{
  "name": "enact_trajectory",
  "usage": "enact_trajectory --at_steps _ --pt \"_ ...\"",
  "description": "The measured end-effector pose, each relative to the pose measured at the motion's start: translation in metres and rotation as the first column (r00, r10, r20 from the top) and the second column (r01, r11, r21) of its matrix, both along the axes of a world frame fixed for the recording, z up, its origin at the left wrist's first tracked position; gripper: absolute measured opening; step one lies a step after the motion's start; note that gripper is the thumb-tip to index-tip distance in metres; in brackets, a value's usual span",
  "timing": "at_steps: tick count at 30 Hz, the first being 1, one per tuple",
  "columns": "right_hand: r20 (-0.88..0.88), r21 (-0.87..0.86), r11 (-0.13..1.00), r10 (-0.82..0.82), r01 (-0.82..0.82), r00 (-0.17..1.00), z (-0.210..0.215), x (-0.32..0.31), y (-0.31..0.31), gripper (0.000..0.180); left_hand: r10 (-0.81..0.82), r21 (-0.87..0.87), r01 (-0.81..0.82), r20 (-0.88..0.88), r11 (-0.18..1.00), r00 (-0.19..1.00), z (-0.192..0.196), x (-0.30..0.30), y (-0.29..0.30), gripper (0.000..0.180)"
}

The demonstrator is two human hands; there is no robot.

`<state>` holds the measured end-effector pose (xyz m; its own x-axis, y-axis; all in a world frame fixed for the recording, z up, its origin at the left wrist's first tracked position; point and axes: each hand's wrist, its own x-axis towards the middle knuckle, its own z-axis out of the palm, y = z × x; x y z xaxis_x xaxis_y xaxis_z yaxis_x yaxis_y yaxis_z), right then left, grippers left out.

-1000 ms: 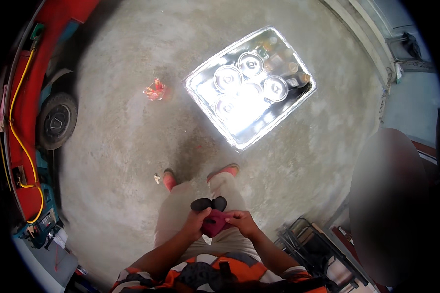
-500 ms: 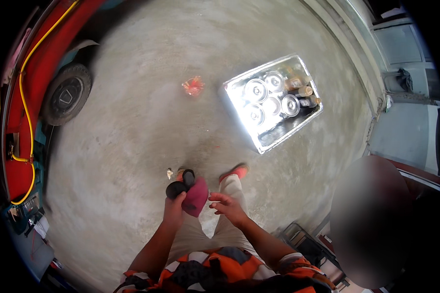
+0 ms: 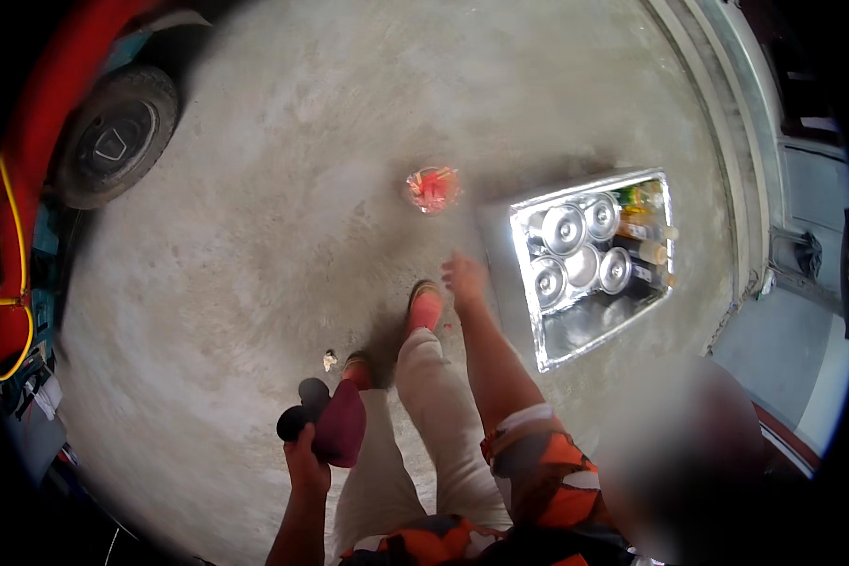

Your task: The person wipes the exterior of several stainless steel containers and lids with a cloth, then places them into a foil-lined tray. The person also retrieves a bundle of wooden skewers from a storage area and places them on a red cart.

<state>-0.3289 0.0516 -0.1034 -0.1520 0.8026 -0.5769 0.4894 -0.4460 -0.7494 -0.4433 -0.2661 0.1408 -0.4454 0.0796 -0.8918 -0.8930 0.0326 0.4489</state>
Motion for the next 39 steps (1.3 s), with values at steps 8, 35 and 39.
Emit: enact_trajectory --at_steps 8,35,39 --pt "0.140 -0.159 0.977 -0.118 0.140 0.983 -0.096 -0.059 0.075 0.032 0.035 -0.077 -0.030 0.064 0.997 0.997 -0.051 0.027 0.047 0.028" --pt "-0.362 0.249 0.938 0.321 -0.241 0.875 0.396 -0.004 0.126 0.041 -0.123 0.233 0.204 -0.322 0.951 0.939 0.172 -0.086 0.186 0.021" --pt "-0.410 0.046 0.985 0.169 -0.164 0.897 0.421 -0.035 0.145 0.050 -0.253 0.144 0.363 -0.491 0.921 0.834 0.177 -0.132 0.189 0.023"
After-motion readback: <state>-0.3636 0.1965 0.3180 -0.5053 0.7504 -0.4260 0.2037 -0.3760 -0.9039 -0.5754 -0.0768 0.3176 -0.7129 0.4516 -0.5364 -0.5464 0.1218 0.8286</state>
